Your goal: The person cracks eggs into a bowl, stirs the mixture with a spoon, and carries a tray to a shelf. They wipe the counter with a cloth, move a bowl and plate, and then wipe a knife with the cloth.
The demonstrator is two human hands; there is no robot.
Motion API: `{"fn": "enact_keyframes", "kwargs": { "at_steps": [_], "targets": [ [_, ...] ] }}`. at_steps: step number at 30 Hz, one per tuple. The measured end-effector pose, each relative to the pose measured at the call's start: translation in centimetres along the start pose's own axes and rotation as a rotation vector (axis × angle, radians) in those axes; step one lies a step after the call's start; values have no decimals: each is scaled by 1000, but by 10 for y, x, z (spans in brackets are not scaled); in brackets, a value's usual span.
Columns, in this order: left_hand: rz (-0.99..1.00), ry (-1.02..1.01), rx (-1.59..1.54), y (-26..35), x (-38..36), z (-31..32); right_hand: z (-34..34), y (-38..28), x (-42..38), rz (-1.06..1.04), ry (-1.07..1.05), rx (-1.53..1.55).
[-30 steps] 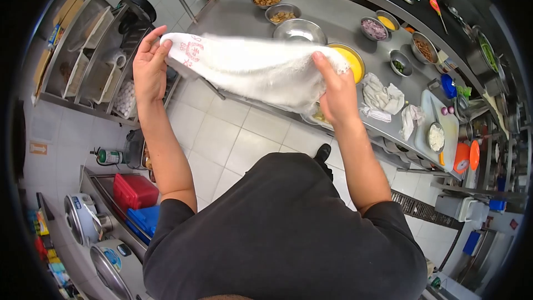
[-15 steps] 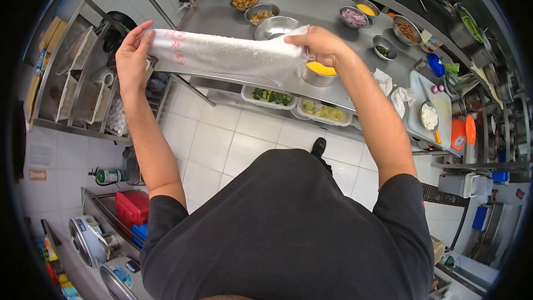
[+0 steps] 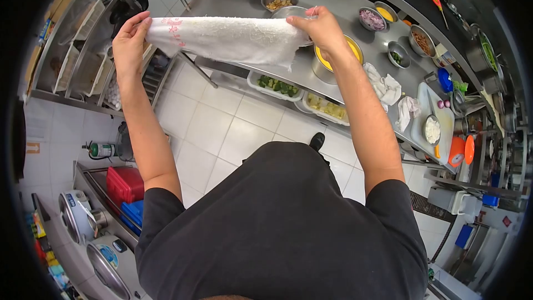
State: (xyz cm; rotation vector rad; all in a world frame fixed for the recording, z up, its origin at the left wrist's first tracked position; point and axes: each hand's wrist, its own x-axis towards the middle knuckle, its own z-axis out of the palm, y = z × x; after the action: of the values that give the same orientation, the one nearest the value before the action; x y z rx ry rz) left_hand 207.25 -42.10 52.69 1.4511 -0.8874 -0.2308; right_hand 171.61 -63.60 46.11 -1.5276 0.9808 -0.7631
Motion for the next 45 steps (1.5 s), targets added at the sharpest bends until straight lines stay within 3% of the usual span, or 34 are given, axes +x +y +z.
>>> {"fn": "enact_keyframes", "kwargs": {
  "at_steps": [7,16,21,27,33,36,39,43,45],
  "targets": [
    [11,17,-17,-6,0,-10,0,-7,23,83,-157,-154],
    [-49,-89,-89,-5,1,-24,3,-32,42,-58,-434,-279],
    [3,-135,-3,-7,7,-30,-12,-54,45,-225,-353,-432],
    [158,5,508,-7,16,-17,-23,-85,46,-498,-89,-713],
    [187,25,725,12,23,0,-34,-104,52,-620,83,-872],
    [174,-55,614,2,41,-4,-42,-103,55,-646,127,-915],
    [221,-202,270,-13,55,-9,-48,-96,61,-641,120,-931],
    [39,-374,155,-9,60,-12,-52,-91,62,-709,66,-855],
    [-10,-370,107,-2,56,-8,-53,-98,57,-602,-30,-866]
  ]
}}
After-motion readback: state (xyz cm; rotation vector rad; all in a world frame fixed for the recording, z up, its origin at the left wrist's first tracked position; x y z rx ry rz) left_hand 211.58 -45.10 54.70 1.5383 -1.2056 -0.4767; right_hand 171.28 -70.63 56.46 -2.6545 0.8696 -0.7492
